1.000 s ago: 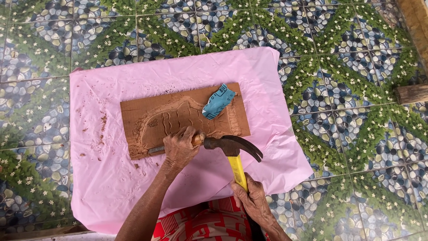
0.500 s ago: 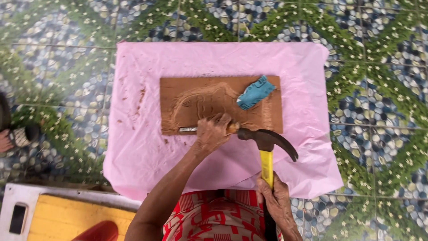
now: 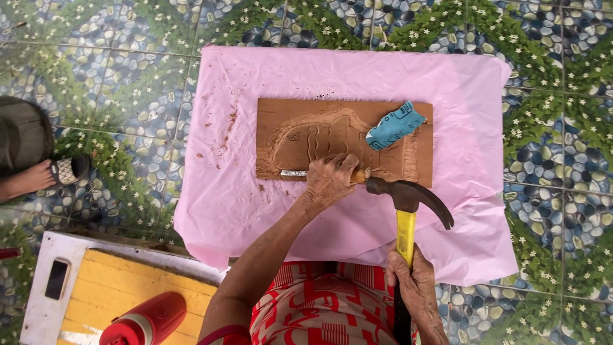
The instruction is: The person carves a fish design into a wooden block using a hammer and chisel.
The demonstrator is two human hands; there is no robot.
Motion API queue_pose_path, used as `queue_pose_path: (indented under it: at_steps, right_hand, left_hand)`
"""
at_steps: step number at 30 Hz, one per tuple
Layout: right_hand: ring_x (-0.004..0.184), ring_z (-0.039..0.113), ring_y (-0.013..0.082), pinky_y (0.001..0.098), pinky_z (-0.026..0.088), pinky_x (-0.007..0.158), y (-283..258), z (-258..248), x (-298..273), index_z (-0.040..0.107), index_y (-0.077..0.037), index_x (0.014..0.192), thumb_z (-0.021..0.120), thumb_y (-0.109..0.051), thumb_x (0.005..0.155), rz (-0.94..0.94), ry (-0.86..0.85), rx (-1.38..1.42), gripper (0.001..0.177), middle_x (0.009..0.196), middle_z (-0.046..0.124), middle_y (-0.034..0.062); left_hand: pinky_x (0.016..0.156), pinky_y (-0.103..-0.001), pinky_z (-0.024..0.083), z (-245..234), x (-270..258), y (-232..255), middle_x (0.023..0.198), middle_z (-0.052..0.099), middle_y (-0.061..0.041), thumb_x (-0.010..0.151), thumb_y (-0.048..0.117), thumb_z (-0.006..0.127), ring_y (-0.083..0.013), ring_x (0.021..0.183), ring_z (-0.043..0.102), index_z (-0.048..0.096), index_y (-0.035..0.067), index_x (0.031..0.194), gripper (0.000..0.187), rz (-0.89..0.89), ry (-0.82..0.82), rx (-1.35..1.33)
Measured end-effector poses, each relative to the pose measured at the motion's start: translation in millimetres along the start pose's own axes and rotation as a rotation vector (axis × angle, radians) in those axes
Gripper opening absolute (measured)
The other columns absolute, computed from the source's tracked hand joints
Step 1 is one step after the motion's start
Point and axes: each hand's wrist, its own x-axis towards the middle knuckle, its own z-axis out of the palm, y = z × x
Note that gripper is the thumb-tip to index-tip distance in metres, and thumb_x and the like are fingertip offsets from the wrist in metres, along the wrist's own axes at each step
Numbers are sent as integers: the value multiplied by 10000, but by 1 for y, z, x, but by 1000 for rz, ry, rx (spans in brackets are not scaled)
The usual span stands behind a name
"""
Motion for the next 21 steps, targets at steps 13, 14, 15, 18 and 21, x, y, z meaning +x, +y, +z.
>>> queue_pose_path:
  at_steps: [13,14,15,18,21]
  right_hand:
    - [430,480,144,286,453,512,15,1,-1,592,-54,997,533,-196,1035,-5,36,-20,159,531,480,41]
    - [456,478,135,279,443,484,24,0,-1,587,-40,1031,525,-225,1048,-2,16,110,195,618,500,30]
    - [481,476,126,271,434,456,34,-1,-1,582,-27,1066,518,-254,1061,3,-4,240,235,705,520,19]
    - [529,454,168,309,380,503,4,5,-4,555,-10,1034,498,-215,988,117,16,307,218,763,511,66]
    - [507,446,177,325,415,565,20,6,-4,566,5,1079,519,-128,1011,57,44,136,157,585,436,79]
  left_hand:
    - [379,-343,442,-9,8,5,652,638,24,963,426,646,-151,492,612,593,206,790,284,6,58,26]
    - [384,-352,435,-11,10,6,652,651,12,963,420,646,-168,503,622,573,198,770,302,-3,72,16]
    - [389,-361,427,-14,12,6,652,664,0,962,414,646,-186,515,632,554,191,751,321,-13,86,7]
    - [417,-371,460,-17,10,8,722,696,-17,975,470,626,-214,595,688,552,170,821,345,-35,75,27]
    - [415,-393,430,-17,9,6,637,613,-13,914,481,685,-222,528,625,549,188,749,363,-43,98,3]
